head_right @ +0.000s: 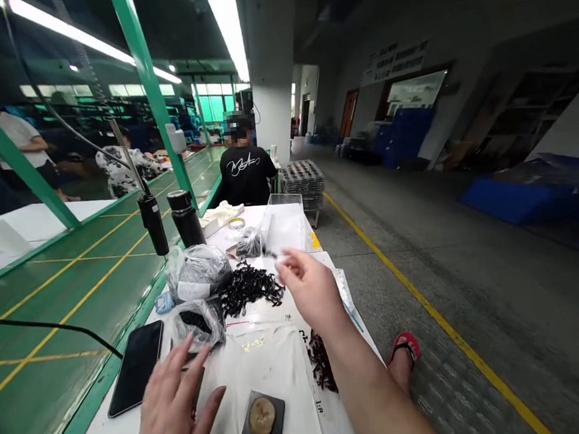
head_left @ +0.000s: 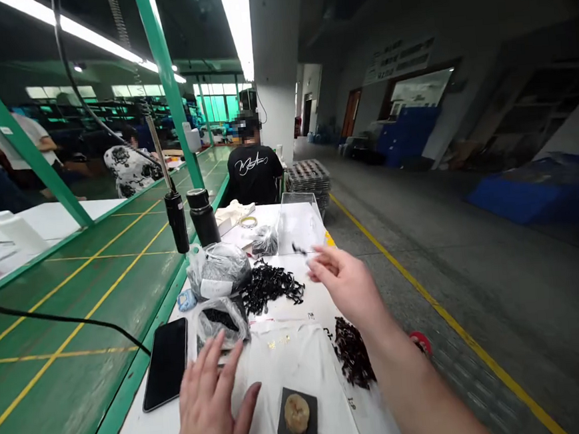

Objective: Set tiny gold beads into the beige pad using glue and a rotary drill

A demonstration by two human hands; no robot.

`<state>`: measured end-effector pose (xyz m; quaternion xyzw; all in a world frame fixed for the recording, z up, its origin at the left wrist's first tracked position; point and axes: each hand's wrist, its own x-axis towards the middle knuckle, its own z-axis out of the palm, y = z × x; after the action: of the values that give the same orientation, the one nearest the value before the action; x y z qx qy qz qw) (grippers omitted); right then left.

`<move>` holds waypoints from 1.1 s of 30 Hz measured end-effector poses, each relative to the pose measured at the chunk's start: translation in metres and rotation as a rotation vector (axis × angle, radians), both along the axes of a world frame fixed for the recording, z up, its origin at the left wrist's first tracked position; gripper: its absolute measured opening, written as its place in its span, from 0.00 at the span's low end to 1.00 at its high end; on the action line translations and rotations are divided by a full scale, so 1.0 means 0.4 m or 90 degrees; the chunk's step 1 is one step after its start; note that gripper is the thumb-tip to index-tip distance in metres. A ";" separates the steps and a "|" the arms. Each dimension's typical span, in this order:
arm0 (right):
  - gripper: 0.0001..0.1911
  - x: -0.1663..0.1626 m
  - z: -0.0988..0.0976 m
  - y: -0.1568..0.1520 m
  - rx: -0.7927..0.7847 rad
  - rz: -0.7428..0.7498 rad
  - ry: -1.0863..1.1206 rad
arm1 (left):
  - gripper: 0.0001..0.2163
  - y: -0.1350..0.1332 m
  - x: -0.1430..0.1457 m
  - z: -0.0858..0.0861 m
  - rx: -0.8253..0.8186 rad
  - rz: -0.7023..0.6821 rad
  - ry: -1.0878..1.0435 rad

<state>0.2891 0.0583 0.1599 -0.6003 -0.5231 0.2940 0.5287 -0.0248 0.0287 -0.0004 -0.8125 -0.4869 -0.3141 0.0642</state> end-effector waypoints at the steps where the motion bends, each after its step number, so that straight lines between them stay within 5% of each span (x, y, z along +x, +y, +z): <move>1: 0.30 -0.001 0.008 0.020 0.034 -0.044 0.029 | 0.32 0.015 -0.005 0.001 -0.006 0.042 0.010; 4: 0.40 -0.021 0.000 0.025 0.045 0.011 0.044 | 0.32 0.058 -0.025 0.003 -0.056 0.131 0.031; 9: 0.30 -0.029 -0.072 -0.073 -0.031 0.119 0.034 | 0.34 0.108 -0.060 -0.013 -0.186 0.158 0.047; 15: 0.21 0.055 -0.175 -0.169 -0.085 -0.009 -0.133 | 0.34 0.106 -0.071 0.012 -0.206 0.125 0.065; 22: 0.10 0.079 -0.259 -0.207 -0.261 0.059 -0.548 | 0.29 0.102 -0.028 0.053 -0.165 0.075 0.074; 27: 0.10 0.046 -0.291 -0.186 -0.288 0.022 -0.608 | 0.22 0.144 0.002 0.099 -0.090 0.085 0.119; 30: 0.12 0.033 -0.304 -0.174 -0.280 0.026 -0.631 | 0.19 0.184 0.029 0.140 -0.164 0.163 0.203; 33: 0.14 0.036 -0.319 -0.169 -0.256 0.020 -0.646 | 0.13 0.223 0.053 0.153 -0.209 0.149 0.246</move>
<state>0.3033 -0.0092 0.0324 -0.7483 -0.6549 0.0693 0.0799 -0.0035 0.1177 0.0607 -0.7949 -0.6008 -0.0610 0.0592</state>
